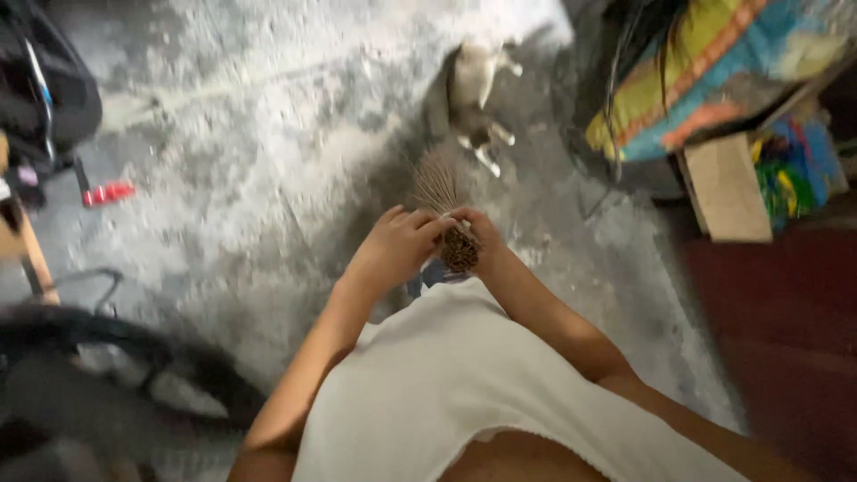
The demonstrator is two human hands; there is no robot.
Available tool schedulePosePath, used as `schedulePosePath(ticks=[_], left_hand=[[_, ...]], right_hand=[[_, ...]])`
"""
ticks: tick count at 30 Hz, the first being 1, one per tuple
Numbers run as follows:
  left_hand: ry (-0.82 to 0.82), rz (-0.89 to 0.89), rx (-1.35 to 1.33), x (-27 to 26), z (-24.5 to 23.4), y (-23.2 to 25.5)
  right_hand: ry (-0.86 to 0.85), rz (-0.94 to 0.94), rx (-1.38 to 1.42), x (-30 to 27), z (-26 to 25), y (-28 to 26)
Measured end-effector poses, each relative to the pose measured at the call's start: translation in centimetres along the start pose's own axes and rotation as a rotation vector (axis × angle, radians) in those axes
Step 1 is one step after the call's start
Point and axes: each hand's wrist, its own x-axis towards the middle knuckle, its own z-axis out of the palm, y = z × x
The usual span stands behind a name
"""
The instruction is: Sweep up leaves and debris into a pile using a handheld broom.
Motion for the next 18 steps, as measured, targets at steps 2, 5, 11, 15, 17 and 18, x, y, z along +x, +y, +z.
schedulePosePath(ticks=[2, 5, 11, 15, 17, 18], left_hand=[[0.021, -0.026, -0.137, 4.0, -2.8, -2.6], [0.015, -0.123, -0.172, 10.3, -6.8, -6.5], [0.089, -0.103, -0.228, 16.9, -8.4, -17.1], [0.095, -0.122, -0.264, 21.1, -8.9, -25.3], [0.120, -0.043, -0.266, 22.9, -9.1, -30.4], [0.104, -0.042, -0.275, 23.7, -10.1, -32.6]], right_hand=[[-0.206, -0.059, 0.242, 4.6, -0.1, -5.0], [-0.202, -0.013, 0.235, 5.5, 6.6, -12.8], [-0.188, 0.031, 0.288, 14.7, 10.3, -19.8], [-0.179, 0.040, 0.385, 21.5, 12.1, -26.1], [-0.048, 0.045, 0.461, 25.0, 13.3, -28.8], [-0.041, 0.045, 0.477, 26.3, 14.0, -29.1]])
